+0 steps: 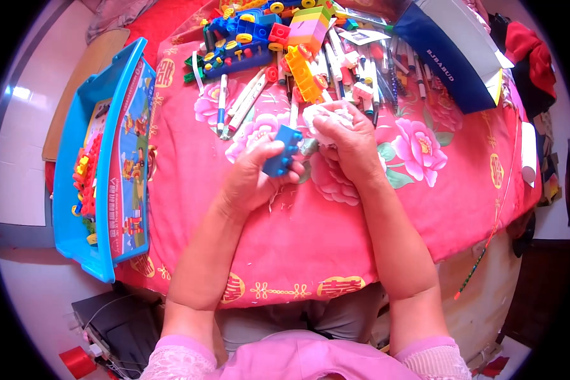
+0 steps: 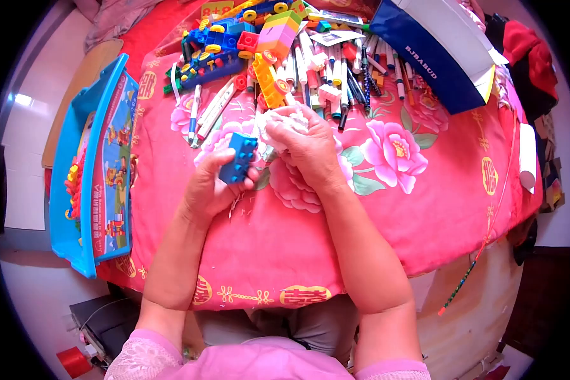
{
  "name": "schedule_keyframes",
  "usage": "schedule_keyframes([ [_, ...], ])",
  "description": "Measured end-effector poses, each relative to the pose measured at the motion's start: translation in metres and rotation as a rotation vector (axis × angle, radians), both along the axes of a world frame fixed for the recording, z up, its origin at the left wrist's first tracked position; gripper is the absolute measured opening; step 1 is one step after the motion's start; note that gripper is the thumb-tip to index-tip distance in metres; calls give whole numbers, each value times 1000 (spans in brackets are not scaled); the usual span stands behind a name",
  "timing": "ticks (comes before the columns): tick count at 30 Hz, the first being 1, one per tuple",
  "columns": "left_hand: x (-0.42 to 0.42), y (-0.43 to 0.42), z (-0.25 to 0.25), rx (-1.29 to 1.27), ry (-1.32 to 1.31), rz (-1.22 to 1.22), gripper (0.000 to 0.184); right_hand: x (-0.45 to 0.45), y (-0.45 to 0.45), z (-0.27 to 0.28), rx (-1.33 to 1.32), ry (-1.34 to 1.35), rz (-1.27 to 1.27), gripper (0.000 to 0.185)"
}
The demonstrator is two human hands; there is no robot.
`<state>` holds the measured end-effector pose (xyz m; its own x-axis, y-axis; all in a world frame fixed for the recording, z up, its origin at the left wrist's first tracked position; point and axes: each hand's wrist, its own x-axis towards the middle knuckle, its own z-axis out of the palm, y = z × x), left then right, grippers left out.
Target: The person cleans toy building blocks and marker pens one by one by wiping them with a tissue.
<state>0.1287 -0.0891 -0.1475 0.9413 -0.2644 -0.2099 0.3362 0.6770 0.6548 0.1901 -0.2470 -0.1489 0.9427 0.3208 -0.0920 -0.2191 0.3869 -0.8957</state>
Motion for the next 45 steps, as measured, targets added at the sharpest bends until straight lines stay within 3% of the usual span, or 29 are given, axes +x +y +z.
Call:
schedule_keyframes([
  [5, 3, 4, -23, -140, 5, -36, 31, -10, -1, 12, -41, 3, -36, 18],
  [6, 2, -1, -15, -88, 0, 54, 36, -15, 3, 19, -106, -53, -102, 17],
  [10, -1, -14, -1, 109, 191, 316, 34, -28, 15, 14, -166, -469, -152, 18],
  [13, -2, -14, -3, 193, 114, 275, 31, -23, 17, 4, -360, -791, -250, 20],
  [14, -4, -11, -4, 211, 89, 237, 29, -24, 17, 6, -401, -790, -269, 23],
  [17, -7, -8, -14, 378, -69, 153, 29, -20, 17, 3, -482, -899, -255, 24],
  [23, 3, -2, -25, 513, -73, 426, 29, -39, 23, 8, -627, -1015, 54, 21],
  [24, 1, 1, -16, 471, -28, 374, 28, -40, 25, 5, -625, -1051, 63, 21],
  [27, 2, 4, -11, 400, 20, 363, 29, -45, 22, 10, -582, -991, 258, 22],
  [28, 2, 5, -12, 479, 20, 347, 29, -42, 22, 8, -499, -1001, 233, 22],
  [31, 4, 5, -18, 108, -45, 264, 32, -34, 16, 15, -458, -917, 2, 22],
  [35, -3, -4, 0, 514, -302, 257, 31, -36, 8, 31, -61, -145, -74, 19],
  [36, -3, -6, -1, 475, -310, 246, 39, -32, 5, 25, -44, -164, -90, 20],
  [39, -5, -3, 1, 649, -345, 142, 40, -27, -3, 27, 28, -121, 41, 20],
  [40, -5, -4, 0, 605, -336, 140, 41, -27, -4, 24, -44, -265, 51, 19],
  [43, 2, 4, -10, 869, -618, 145, 39, -24, -4, 19, -286, -510, 114, 17],
  [44, 0, 6, -8, 895, -597, 101, 38, -26, -3, 25, -343, -329, 86, 17],
  [45, -1, 7, -7, 845, -592, 86, 39, -24, -3, 24, -367, -314, 45, 16],
])
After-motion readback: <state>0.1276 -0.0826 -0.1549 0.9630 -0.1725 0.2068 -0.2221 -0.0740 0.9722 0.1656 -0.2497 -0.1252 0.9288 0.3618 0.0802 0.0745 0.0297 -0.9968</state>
